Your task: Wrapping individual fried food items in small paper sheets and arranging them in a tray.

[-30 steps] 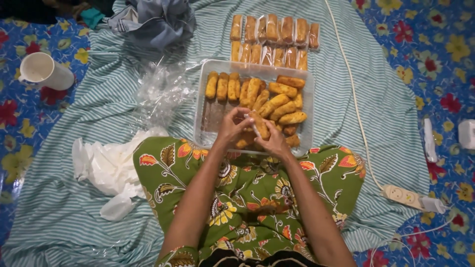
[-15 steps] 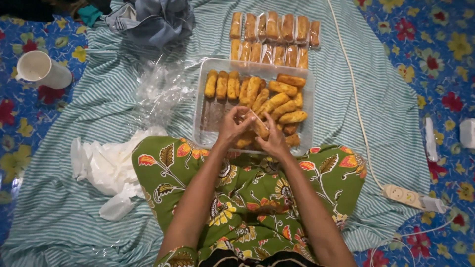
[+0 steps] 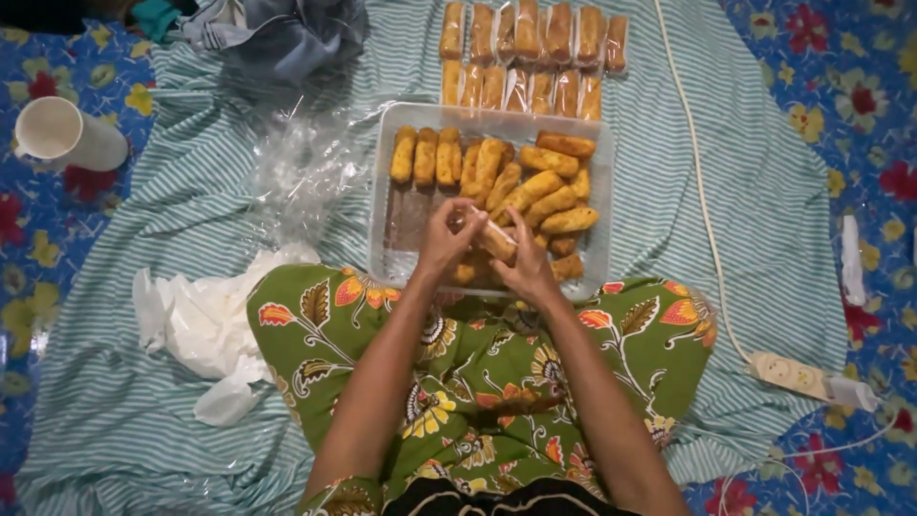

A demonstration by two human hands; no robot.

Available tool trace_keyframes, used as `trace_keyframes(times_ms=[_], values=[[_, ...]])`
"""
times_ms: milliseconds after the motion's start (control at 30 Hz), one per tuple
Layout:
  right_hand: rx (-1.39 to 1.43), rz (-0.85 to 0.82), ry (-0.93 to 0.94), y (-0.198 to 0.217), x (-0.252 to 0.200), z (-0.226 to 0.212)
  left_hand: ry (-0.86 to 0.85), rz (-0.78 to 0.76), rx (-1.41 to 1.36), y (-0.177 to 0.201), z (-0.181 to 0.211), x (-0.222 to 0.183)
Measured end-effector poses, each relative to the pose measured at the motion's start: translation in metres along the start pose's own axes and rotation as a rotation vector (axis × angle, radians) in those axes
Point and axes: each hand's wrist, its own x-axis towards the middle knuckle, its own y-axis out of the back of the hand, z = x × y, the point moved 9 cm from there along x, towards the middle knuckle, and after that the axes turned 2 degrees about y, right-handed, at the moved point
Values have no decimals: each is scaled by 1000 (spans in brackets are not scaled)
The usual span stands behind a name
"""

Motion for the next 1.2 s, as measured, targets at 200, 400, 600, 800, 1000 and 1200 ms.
trace_keyframes(times_ms=[200, 400, 600, 800, 1000, 1200], values=[[40, 21, 87, 1, 3, 3, 12, 6, -56, 1, 16, -4], [10, 40, 171, -6, 12, 26, 3, 40, -17, 5, 3, 6], [-87, 35, 258, -6, 10, 24, -145, 31, 241, 0, 0, 9], [-89, 18, 289, -9, 9, 24, -75, 35, 210, 2, 15, -5], [-14, 31, 220, -4, 4, 12, -8, 62, 114, 10, -9, 6], [109, 30, -5, -1, 0, 26, 44, 3, -122, 5, 12, -7]])
